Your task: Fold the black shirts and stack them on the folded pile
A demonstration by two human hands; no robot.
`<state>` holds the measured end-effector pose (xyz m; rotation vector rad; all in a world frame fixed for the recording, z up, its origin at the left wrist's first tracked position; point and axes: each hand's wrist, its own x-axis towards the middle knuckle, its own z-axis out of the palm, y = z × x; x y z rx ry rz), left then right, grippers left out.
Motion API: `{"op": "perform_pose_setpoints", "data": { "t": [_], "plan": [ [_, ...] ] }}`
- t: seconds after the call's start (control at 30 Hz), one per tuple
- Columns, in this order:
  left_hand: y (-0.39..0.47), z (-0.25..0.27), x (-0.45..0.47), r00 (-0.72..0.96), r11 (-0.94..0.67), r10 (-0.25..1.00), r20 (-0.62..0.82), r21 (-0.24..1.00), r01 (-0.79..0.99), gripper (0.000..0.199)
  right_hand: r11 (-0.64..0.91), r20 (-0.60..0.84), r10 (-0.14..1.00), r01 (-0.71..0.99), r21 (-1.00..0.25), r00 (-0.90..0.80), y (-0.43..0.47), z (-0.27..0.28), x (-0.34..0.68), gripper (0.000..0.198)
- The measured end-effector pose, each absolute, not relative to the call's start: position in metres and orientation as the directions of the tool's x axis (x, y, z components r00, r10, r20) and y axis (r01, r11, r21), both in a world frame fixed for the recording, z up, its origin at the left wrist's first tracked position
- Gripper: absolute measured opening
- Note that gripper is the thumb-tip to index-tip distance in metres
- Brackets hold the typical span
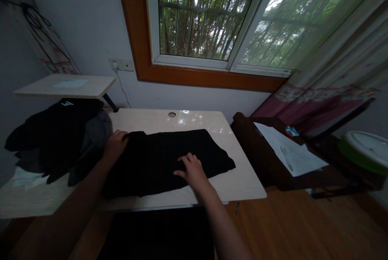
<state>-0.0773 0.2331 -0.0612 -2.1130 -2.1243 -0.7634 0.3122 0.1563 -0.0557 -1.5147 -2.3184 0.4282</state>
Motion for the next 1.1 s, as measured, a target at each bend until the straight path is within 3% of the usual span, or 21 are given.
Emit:
{"op": "perform_pose_setpoints", "data": {
  "t": [0.17,0.37,0.63,0.9,1.1],
  "plan": [
    [0.264,-0.051,-0.091,-0.163,0.011,0.861,0.481,0.303,0.953,0.026,0.368,0.221,0.926,0.861,-0.352,-0.306,0.169,-0.067,0.298,0.04],
    [0.277,-0.059,-0.091,-0.164,0.009,0.823,0.544,0.276,0.961,0.037,0.363,0.263,0.921,0.881,-0.304,-0.289,0.2,-0.066,0.287,0.037],
    [0.256,-0.06,-0.085,-0.026,-0.098,0.841,0.541,0.199,0.975,0.037,0.394,0.289,0.907,0.862,-0.319,-0.307,0.217,-0.066,0.288,0.033],
    [0.258,-0.067,-0.085,-0.084,0.034,0.9,0.428,0.124,0.992,0.036,0.393,0.301,0.905,0.863,-0.317,-0.301,0.21,-0.066,0.288,0.029],
    [0.258,-0.069,-0.087,-0.088,0.03,0.881,0.464,0.131,0.991,0.031,0.397,0.309,0.903,0.856,-0.332,-0.299,0.209,-0.066,0.289,0.028]
  ]
}}
